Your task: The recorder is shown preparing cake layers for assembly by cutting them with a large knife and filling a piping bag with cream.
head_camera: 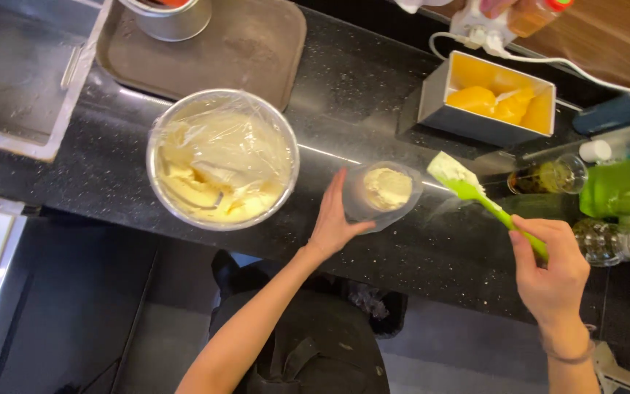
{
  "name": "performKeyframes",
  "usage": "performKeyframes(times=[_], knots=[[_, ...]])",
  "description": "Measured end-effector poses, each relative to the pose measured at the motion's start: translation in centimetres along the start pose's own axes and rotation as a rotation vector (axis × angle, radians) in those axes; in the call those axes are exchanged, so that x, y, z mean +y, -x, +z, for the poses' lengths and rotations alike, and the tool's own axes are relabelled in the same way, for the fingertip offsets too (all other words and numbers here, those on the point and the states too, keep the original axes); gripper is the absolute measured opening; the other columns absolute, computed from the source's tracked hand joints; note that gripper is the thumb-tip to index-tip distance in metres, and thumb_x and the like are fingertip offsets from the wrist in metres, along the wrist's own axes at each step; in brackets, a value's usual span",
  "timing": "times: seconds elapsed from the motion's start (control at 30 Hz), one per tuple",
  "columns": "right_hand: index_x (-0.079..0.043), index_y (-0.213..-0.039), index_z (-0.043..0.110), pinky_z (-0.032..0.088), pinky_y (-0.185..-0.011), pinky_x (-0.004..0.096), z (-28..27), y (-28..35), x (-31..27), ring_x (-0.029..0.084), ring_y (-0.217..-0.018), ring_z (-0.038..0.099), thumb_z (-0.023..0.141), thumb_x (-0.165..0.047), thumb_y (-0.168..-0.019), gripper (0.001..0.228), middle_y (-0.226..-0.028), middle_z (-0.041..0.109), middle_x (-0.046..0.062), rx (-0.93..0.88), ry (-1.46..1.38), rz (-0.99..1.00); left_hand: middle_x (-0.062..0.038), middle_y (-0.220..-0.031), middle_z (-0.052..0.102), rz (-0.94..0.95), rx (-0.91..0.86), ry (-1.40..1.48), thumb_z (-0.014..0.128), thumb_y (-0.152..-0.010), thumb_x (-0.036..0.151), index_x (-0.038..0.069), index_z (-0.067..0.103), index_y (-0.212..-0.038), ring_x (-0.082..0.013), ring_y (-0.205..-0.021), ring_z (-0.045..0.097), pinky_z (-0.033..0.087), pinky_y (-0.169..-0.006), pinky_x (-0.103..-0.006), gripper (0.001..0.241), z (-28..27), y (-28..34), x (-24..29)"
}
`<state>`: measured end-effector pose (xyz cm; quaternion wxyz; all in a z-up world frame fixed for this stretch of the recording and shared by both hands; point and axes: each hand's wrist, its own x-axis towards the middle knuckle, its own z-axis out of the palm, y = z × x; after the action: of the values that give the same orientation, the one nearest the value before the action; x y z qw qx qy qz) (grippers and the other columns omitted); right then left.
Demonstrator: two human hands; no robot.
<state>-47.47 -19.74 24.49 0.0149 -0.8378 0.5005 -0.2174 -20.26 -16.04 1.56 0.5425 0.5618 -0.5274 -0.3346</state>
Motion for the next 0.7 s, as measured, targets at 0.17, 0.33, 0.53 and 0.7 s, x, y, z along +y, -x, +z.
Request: performKeyframes(times=[0.17,0.33,0.53,0.7], knots=[[-0.004,-0.121,0.066,0.055,-0.079,0.026,6.8,-1.4,-9.8,0.01,-0.092,0.07,0.064,-0.014,-0.101,0.023,-0.1,0.075,0.007,-0.374,-0.605,0.308,-0.017,-0.127,0.071,-0.66,-0.221,0.561,0.064,-0.097,0.029,0.0,0.063,-0.128,-0.0334,-0.121,0.069,0.054,-0.103,-0.0444,0.043,-6.9,10.0,-2.5],[-0.005,-0.116,0.066,0.057,-0.076,0.032,17.6,-5.7,-20.2,0.021,-0.09,0.074,0.07,-0.014,-0.094,0.024,-0.1,0.076,0.009,-0.561,-0.509,-0.133,-0.022,-0.137,0.063,-0.832,0.151,1.126,0.045,-0.102,0.045,-0.007,0.054,-0.133,-0.0345,-0.13,0.059,0.046,-0.11,-0.0485,0.061,-16.4,14.1,-7.4],[-0.009,-0.111,0.063,0.057,-0.062,0.036,25.2,-9.4,-21.7,0.024,-0.079,0.071,0.068,-0.012,-0.081,0.03,-0.088,0.068,0.008,-0.518,0.203,-0.934,-0.034,-0.149,0.042,-1.037,0.333,1.737,0.037,-0.099,0.067,-0.014,0.029,-0.147,-0.0436,-0.14,0.043,0.035,-0.117,-0.056,0.095,-20.9,10.5,-8.0],[-0.01,-0.113,0.061,0.056,-0.055,0.036,26.9,-9.7,-20.8,0.023,-0.071,0.073,0.065,-0.014,-0.085,0.03,-0.088,0.069,0.006,-0.706,0.277,-0.855,-0.027,-0.154,0.037,-1.084,0.252,1.822,0.041,-0.095,0.071,-0.008,0.025,-0.153,-0.0419,-0.143,0.04,0.033,-0.117,-0.0569,0.099,-21.6,9.5,-9.3]])
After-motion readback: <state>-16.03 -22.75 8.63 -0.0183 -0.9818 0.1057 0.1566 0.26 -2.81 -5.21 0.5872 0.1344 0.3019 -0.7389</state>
